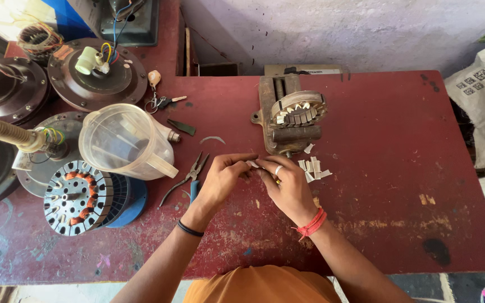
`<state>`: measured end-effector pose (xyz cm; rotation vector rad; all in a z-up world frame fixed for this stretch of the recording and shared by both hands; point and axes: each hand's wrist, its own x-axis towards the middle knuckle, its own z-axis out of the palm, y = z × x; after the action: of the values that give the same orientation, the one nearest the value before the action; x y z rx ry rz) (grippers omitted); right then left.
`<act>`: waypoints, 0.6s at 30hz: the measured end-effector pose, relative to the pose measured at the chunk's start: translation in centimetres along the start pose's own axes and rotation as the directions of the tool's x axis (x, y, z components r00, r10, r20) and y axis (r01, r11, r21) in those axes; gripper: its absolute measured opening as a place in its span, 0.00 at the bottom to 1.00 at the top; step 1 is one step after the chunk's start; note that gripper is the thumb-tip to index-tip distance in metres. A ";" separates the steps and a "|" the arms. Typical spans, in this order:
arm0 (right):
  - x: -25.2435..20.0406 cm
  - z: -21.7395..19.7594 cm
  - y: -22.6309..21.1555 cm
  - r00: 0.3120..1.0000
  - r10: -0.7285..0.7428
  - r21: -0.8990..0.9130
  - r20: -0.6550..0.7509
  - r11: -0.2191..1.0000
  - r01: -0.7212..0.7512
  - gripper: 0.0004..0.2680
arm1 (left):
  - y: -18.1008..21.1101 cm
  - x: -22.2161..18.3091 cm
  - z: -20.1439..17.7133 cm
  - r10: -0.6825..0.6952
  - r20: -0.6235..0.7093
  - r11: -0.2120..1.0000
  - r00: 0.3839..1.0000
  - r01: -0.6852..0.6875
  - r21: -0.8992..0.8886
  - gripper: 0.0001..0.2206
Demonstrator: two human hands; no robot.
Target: The person uses a screwdriver and pliers to remove and insert small white insulating pieces into a motor stator held in a bench vise. The person repeatedly picks up pieces, inserts them into slots, and adjusts them with tools.
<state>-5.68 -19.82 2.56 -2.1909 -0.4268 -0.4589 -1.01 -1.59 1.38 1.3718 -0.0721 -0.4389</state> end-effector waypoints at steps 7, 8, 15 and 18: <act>-0.4 0.5 2.6 0.751 0.535 0.691 0.386 0.372 -0.620 0.05 | 1.5 -0.9 0.8 -0.075 -0.142 0.887 0.987 0.131 0.444 0.14; -0.5 0.4 2.8 0.678 0.577 0.718 0.455 0.212 -0.663 0.05 | 1.2 -0.9 0.9 -0.095 -0.101 0.959 0.990 0.118 0.257 0.13; 0.3 0.3 3.0 0.587 0.600 0.737 0.543 -0.005 -0.676 0.04 | -0.3 0.1 0.9 -0.137 -0.031 0.967 0.990 0.127 -0.223 0.09; 0.5 0.4 1.8 0.837 0.512 0.481 0.192 0.694 -0.535 0.05 | 0.2 -0.1 1.4 -0.094 -0.108 0.994 0.990 0.098 0.037 0.08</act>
<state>-4.36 -20.45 1.36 -1.6784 0.0764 0.0338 -1.48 -2.84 1.84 1.4421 0.0731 -0.4461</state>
